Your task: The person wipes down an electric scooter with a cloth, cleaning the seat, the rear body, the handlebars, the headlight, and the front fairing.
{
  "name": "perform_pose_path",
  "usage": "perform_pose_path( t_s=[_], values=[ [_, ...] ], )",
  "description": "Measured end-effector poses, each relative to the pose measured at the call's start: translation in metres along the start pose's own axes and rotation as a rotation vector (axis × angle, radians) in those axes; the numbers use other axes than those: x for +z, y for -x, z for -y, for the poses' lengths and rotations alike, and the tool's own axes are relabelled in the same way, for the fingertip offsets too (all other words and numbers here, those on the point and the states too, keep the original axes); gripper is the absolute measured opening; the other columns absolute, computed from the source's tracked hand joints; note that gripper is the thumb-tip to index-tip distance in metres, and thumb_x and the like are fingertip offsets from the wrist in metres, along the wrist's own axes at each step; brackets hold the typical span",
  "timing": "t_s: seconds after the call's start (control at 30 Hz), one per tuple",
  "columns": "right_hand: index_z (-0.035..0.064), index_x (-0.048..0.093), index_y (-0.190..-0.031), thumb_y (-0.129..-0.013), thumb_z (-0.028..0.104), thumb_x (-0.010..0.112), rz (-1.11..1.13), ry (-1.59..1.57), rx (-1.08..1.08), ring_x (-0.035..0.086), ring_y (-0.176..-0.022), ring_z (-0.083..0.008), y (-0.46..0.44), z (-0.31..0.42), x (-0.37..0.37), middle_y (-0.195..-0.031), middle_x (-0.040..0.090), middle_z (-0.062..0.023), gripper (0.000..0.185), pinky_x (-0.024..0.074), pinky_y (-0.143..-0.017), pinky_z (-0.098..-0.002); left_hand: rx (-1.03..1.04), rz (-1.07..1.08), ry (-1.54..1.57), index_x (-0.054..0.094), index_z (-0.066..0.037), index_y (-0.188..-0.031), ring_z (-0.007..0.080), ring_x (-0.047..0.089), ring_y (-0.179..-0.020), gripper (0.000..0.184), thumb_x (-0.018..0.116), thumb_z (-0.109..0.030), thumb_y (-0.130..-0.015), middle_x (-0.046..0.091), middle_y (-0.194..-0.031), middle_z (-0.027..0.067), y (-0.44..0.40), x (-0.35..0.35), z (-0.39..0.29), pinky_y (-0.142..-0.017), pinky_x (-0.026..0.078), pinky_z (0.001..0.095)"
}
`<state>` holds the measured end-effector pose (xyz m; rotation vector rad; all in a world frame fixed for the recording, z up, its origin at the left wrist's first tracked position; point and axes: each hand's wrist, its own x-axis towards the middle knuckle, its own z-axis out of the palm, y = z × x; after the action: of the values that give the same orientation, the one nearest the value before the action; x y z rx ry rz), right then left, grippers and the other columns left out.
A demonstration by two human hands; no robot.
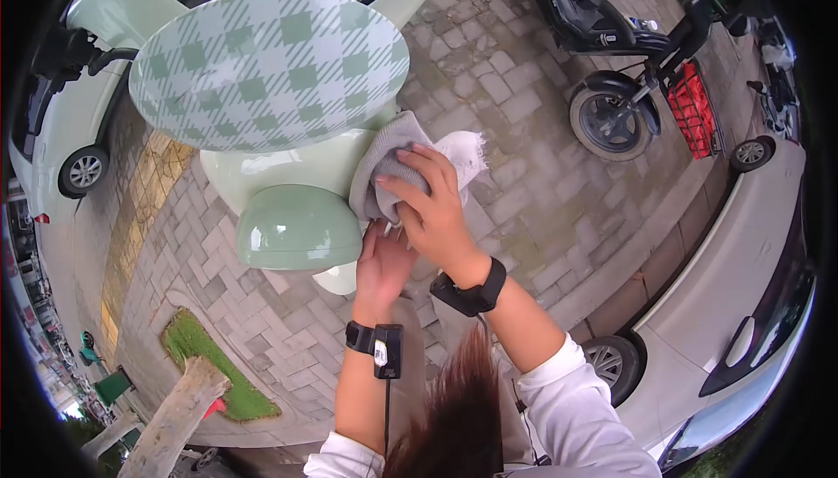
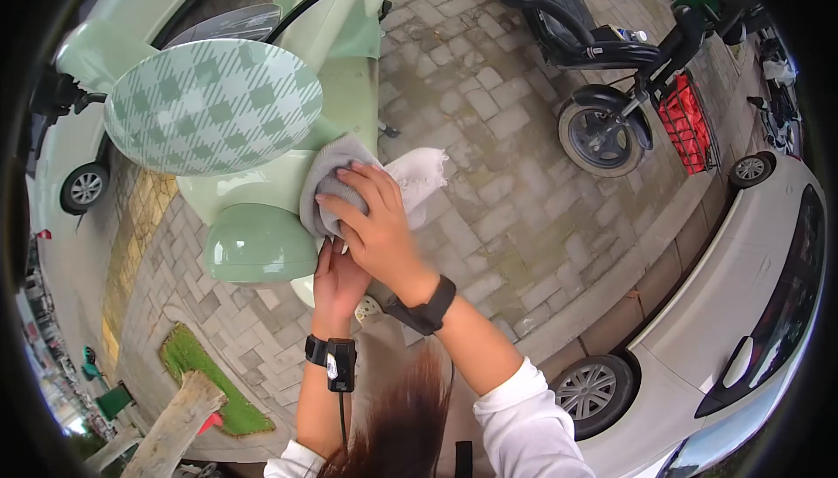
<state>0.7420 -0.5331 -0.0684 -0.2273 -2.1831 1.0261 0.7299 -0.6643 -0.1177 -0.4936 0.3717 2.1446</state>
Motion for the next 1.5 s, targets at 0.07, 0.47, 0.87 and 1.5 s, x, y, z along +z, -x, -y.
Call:
perform_pose_path(
  t_s=[0.07,0.47,0.87,1.5],
  values=[
    [0.0134,0.059,-0.098,-0.059,-0.002,0.052,-0.034,0.009,-0.024,0.041,-0.109,-0.0337,-0.008,-0.008,0.017,-0.11,0.048,-0.0117,0.042,0.034,-0.091,-0.047,0.008,-0.109,0.012,0.041,-0.009,-0.117,0.0248,0.032,-0.119,0.033,0.037,-0.025,-0.089,0.034,-0.129,0.0086,-0.005,0.006,0.001,-0.1,0.021,0.0445],
    [0.0128,0.047,-0.115,-0.061,-0.009,0.049,-0.274,-0.116,0.288,0.028,-0.119,-0.0414,0.08,-0.035,0.088,-0.12,0.037,-0.0185,0.058,0.0279,-0.097,-0.0483,-0.008,-0.287,-0.235,0.043,-0.004,-0.113,0.0217,0.036,-0.115,0.03,0.041,-0.019,-0.087,0.043,-0.122,0.0067,0.01,-0.051,-0.027,-0.098,0.026,0.0404],
    [0.0152,0.053,-0.11,-0.07,0.003,0.051,-0.082,-0.017,-0.074,0.034,-0.119,-0.029,0.002,0.014,0.056,-0.117,0.046,-0.005,0.042,0.0278,-0.1,-0.0455,-0.017,-0.248,-0.062,0.03,-0.002,-0.126,0.0229,0.033,-0.119,0.042,0.035,-0.02,-0.089,0.034,-0.13,0.0111,0.02,-0.031,-0.038,-0.1,0.024,0.0392],
    [0.0058,0.054,-0.096,-0.057,0.002,0.062,0.172,-0.287,0.7,0.044,-0.099,-0.0301,0.197,0.056,0.067,-0.1,0.046,-0.0102,0.04,0.0387,-0.085,-0.037,-0.171,-0.67,-0.712,0.046,-0.007,-0.113,0.0216,0.047,-0.103,0.03,0.035,-0.022,-0.089,0.049,-0.113,0.0087,0.093,-0.108,-0.055,-0.086,0.04,0.0399]
  ],
)
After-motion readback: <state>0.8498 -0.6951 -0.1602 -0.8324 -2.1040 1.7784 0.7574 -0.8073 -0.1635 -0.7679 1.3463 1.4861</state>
